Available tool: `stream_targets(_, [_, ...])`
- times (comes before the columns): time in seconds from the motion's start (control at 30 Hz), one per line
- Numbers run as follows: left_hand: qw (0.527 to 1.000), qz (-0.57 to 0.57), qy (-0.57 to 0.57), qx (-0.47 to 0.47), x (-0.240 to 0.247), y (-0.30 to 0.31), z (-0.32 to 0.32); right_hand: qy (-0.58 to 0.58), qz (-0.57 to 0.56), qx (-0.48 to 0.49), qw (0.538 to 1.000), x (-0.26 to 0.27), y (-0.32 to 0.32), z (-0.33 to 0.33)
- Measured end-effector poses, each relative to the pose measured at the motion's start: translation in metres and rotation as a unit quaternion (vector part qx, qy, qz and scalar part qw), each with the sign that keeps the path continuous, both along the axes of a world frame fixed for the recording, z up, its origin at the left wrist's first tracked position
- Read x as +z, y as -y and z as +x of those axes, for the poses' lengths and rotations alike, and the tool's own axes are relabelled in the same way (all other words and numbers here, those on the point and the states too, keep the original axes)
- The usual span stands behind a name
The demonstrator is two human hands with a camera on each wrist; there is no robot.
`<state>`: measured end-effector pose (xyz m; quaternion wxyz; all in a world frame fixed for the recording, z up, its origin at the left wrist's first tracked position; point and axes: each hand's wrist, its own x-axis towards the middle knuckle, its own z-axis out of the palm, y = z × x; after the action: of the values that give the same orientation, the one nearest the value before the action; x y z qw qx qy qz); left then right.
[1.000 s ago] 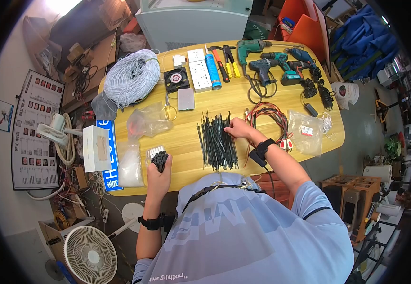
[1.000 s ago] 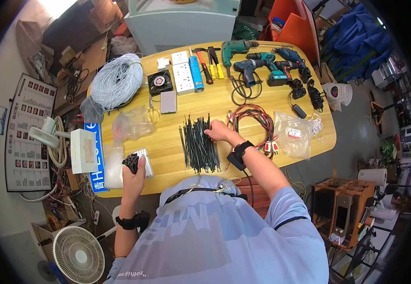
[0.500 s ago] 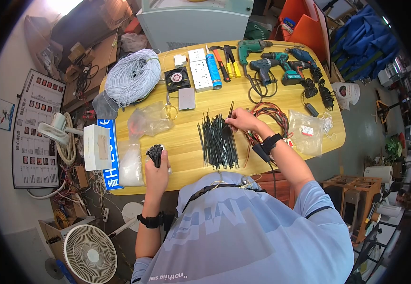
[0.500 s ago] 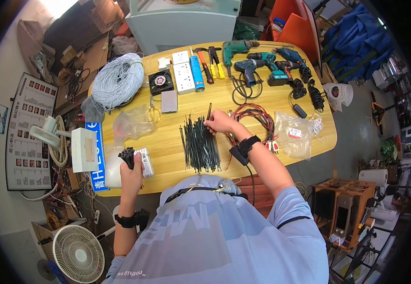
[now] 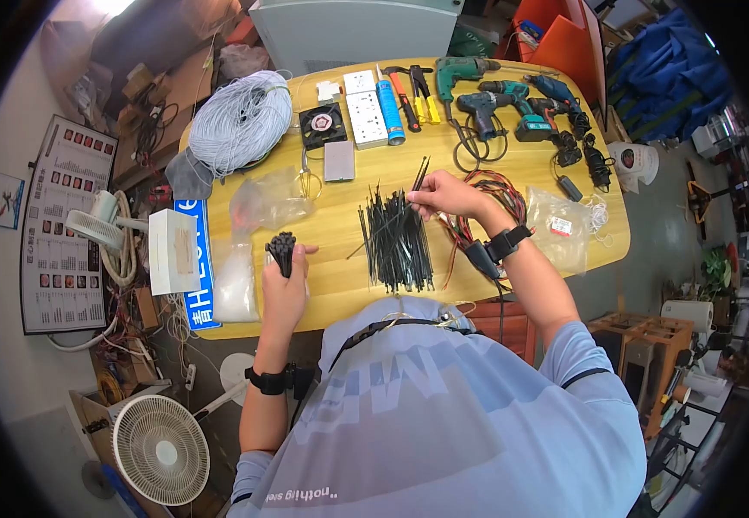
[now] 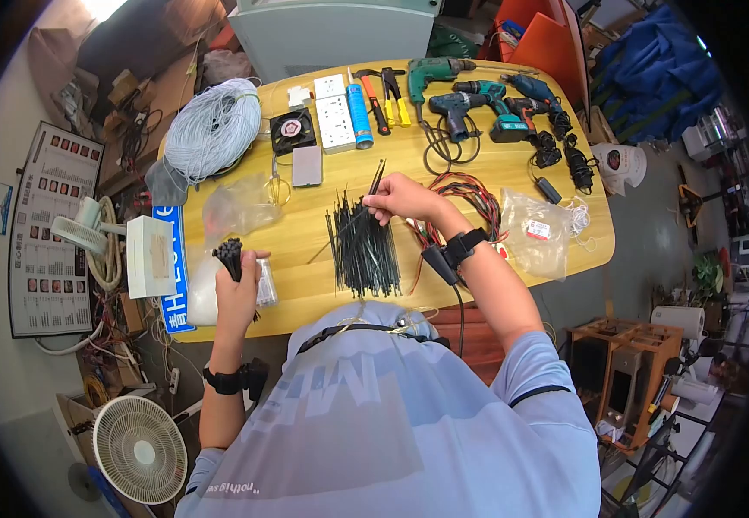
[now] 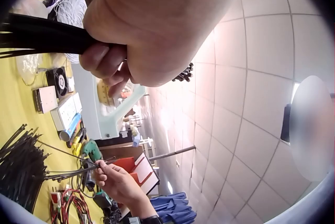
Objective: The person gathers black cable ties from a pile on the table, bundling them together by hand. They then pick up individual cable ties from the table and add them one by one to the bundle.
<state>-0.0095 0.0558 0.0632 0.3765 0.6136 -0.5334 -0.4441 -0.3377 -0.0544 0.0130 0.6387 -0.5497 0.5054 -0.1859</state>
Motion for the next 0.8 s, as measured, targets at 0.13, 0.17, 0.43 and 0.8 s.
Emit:
stream_targets(0.13, [0.997, -0.053, 0.059, -0.016, -0.01, 0.012, 0.002, 0.073, 0.02, 0.008, 0.997, 0.012, 0.002, 0.004])
stream_targets(0.17, [0.994, -0.038, 0.096, -0.024, -0.01, 0.015, 0.002, 0.074, 0.02, 0.009, 0.997, 0.015, 0.003, 0.006])
stream_targets(0.43, [0.999, 0.022, -0.008, -0.049, -0.009, 0.022, -0.013, 0.157, -0.02, -0.036, 0.987, 0.038, 0.005, 0.023])
stream_targets(0.8, [0.982, 0.095, -0.157, 0.042, 0.006, 0.032, -0.029, 0.203, -0.062, -0.139, 0.967, 0.064, -0.001, 0.054])
